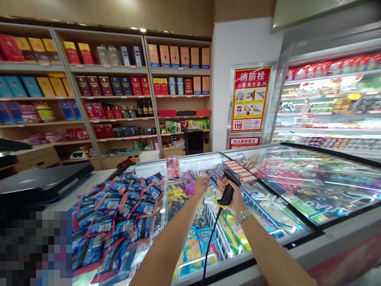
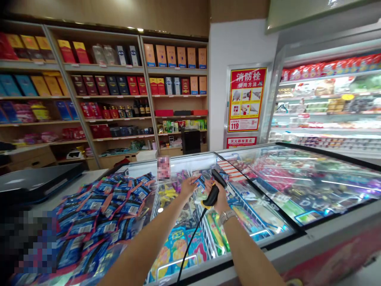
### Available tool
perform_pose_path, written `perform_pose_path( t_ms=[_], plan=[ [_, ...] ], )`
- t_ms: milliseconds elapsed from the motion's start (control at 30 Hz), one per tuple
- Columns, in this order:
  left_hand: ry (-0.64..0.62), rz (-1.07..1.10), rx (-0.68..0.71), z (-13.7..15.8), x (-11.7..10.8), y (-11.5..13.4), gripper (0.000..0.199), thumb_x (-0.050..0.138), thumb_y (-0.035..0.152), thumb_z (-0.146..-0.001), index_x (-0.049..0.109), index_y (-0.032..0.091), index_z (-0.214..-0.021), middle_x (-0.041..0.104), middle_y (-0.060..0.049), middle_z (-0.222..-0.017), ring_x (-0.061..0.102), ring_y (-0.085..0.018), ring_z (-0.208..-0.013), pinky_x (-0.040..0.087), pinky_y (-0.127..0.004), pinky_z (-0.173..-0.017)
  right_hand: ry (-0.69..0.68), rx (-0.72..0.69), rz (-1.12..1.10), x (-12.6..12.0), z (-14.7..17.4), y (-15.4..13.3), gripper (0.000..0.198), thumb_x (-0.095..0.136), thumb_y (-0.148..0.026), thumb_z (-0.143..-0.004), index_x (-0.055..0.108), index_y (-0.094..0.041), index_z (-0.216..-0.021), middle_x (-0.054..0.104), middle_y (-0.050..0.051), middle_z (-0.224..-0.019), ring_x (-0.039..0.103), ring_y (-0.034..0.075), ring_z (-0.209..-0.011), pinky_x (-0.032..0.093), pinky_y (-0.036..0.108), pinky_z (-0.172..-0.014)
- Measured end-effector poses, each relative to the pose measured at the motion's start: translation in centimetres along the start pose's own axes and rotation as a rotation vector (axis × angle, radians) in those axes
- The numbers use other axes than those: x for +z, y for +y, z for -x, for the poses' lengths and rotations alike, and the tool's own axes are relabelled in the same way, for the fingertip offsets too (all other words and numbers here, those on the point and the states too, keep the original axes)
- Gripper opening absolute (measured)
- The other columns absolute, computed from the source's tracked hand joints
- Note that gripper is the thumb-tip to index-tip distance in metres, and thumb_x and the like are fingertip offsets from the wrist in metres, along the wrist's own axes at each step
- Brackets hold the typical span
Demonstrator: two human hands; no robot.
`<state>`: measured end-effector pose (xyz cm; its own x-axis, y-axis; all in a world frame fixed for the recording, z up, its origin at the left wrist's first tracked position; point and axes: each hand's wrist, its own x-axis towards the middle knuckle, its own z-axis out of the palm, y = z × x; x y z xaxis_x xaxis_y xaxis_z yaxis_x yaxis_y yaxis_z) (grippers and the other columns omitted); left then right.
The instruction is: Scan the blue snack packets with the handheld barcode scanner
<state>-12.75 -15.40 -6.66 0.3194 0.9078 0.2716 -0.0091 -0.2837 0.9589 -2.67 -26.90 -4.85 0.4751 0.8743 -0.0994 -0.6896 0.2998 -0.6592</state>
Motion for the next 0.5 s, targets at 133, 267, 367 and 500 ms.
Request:
perform_pose_path(
  t_ms=[133,267,367,500],
  plan=[
    [-0.103,0.025,-0.07,-2.4,2.8,-0.7,0.016,0.072,0.011,-0.065,0.068,0.015,-0.079,0.074,-0.007,-0.076,0.07,-0.022,-0.071,0.059,-0.036,-0.065,0.123,-0.131,0.02,-2.1,-2.3,-0.4,0.014,0.063,-0.037,-0.074,0.057,-0.025,-0.07,0.074,0.004,-0.077,0.073,0.02,-0.086,0.058,0.028,-0.069],
    [-0.132,-0.027,-0.072,-4.0,4.6,-1.3,0.015,0.071,0.007,-0.065,0.065,0.017,-0.074,0.072,-0.005,-0.071,0.07,-0.021,-0.069,0.058,-0.037,-0.066,0.151,-0.243,0.042,-3.0,-4.3,-0.1,0.023,0.068,-0.04,-0.068,0.051,-0.026,-0.065,0.069,-0.001,-0.063,0.073,0.019,-0.08,0.057,0.026,-0.065],
    [-0.125,-0.072,-0.032,-4.5,5.3,-1.3,0.017,0.072,0.004,-0.063,0.065,0.018,-0.072,0.072,-0.005,-0.073,0.07,-0.022,-0.077,0.057,-0.04,-0.077,0.195,-0.28,0.042,-3.2,-4.9,0.1,0.021,0.07,-0.037,-0.066,0.052,-0.027,-0.066,0.067,-0.002,-0.061,0.072,0.019,-0.078,0.056,0.026,-0.062],
    [-0.039,-0.289,0.111,-4.3,5.2,-0.4,0.025,0.079,0.008,-0.059,0.069,0.017,-0.081,0.073,-0.007,-0.089,0.067,-0.026,-0.093,0.051,-0.045,-0.091,0.274,-0.255,-0.009,-2.9,-4.7,0.0,0.015,0.07,-0.031,-0.065,0.058,-0.026,-0.072,0.071,-0.003,-0.069,0.072,0.02,-0.079,0.057,0.028,-0.062]
  ],
)
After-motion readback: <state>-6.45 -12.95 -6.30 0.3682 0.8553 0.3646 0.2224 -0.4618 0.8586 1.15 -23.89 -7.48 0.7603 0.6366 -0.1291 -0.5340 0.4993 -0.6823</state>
